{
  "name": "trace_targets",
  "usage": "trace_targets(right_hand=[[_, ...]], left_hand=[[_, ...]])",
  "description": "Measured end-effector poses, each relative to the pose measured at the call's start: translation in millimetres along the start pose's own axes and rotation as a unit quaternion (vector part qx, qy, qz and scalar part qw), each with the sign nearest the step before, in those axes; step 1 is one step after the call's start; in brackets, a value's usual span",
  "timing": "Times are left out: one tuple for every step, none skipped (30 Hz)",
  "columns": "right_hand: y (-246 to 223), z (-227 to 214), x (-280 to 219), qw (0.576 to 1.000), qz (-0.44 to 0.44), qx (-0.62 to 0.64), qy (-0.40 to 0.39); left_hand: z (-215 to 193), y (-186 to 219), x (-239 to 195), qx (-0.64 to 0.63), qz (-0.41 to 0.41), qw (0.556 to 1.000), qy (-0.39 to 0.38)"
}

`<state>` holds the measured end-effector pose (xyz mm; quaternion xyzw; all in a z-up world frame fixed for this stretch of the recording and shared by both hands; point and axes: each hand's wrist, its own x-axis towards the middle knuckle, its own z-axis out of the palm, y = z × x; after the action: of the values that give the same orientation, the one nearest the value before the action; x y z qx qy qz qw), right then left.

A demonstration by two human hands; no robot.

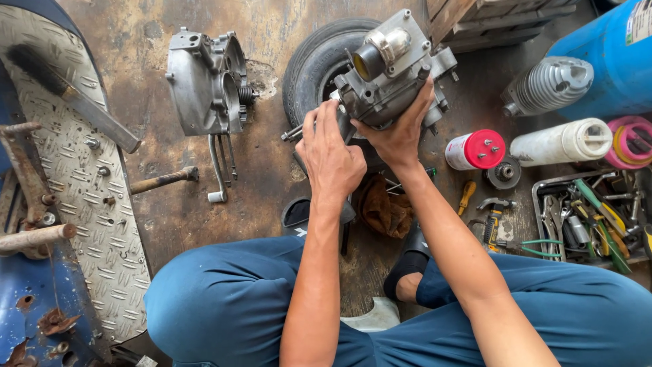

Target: The person sits on the workshop floor holding a round metal engine cover and scrapes its edge and inner surface with a yellow-handled screwdriver. They then wipe the cover with a cloth and set it onto the engine assembly on the floor.

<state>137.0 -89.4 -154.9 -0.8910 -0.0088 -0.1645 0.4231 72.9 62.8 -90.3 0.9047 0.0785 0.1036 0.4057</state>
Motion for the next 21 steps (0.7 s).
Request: trace_targets(right_hand=[[0,-2,-2,1.0,-0.023,0.007,0.0],[-1,-2,2,0.999,-0.049,0.017,0.001],[-3,-3,3,0.999,-0.05,0.019,0.003],[-4,-5,3,0.998,-0.056,0.022,0.002],[-5,-7,3,0.998,-0.063,0.026,0.001],[-4,-6,2,0.998,-0.059,0.025,0.0],[-3,-6,1,0.998,-0.06,0.025,0.002],[-2,-5,3,0.998,-0.063,0.027,0.006],[-4,-7,0,0.998,-0.062,0.027,0.008],[-6,-7,1,0.998,-0.063,0.028,0.007],[-7,-7,1,0.997,-0.064,0.029,0.005],[-7,-7,3,0.998,-0.062,0.029,0.005],[-6,-6,4,0.997,-0.064,0.039,0.004],[-6,-5,5,0.997,-0.066,0.049,0.002],[-8,-5,2,0.997,-0.065,0.049,0.001],[-11,-6,3,0.997,-0.066,0.048,0.003],[-13,-7,4,0.997,-0.067,0.047,0.005],[-11,-6,4,0.997,-0.065,0.047,0.004],[-9,-6,4,0.997,-0.065,0.045,0.005],[-7,-6,5,0.997,-0.066,0.043,0.006],[-7,-6,4,0.997,-0.065,0.042,0.005]], left_hand=[[-1,0,-1,-0.003,0.002,1.0,-0.001],[-3,0,2,-0.005,0.006,1.0,0.003],[-2,1,4,-0.004,0.008,1.0,0.004],[-2,1,3,-0.003,0.01,1.0,0.003],[-1,1,2,-0.001,0.013,1.0,0.002],[0,0,3,-0.001,0.012,1.0,-0.002],[1,0,4,0.006,0.009,1.0,0.001],[1,-1,7,0.013,0.01,1.0,0.005],[2,1,5,0.014,0.011,1.0,0.005],[2,3,5,0.018,0.008,1.0,0.006],[3,4,5,0.022,0.005,1.0,0.008],[4,3,6,0.023,0.005,1.0,0.006],[5,2,7,0.02,0.008,1.0,0.008],[6,0,9,0.017,0.011,1.0,0.012],[4,0,5,0.017,0.01,1.0,0.01],[3,1,6,0.014,0.008,1.0,0.01],[1,3,6,0.011,0.006,1.0,0.009],[2,3,7,0.011,0.006,1.0,0.008],[4,2,7,0.015,0.008,1.0,0.011],[5,2,7,0.019,0.011,1.0,0.015],[5,2,6,0.019,0.011,1.0,0.014]])
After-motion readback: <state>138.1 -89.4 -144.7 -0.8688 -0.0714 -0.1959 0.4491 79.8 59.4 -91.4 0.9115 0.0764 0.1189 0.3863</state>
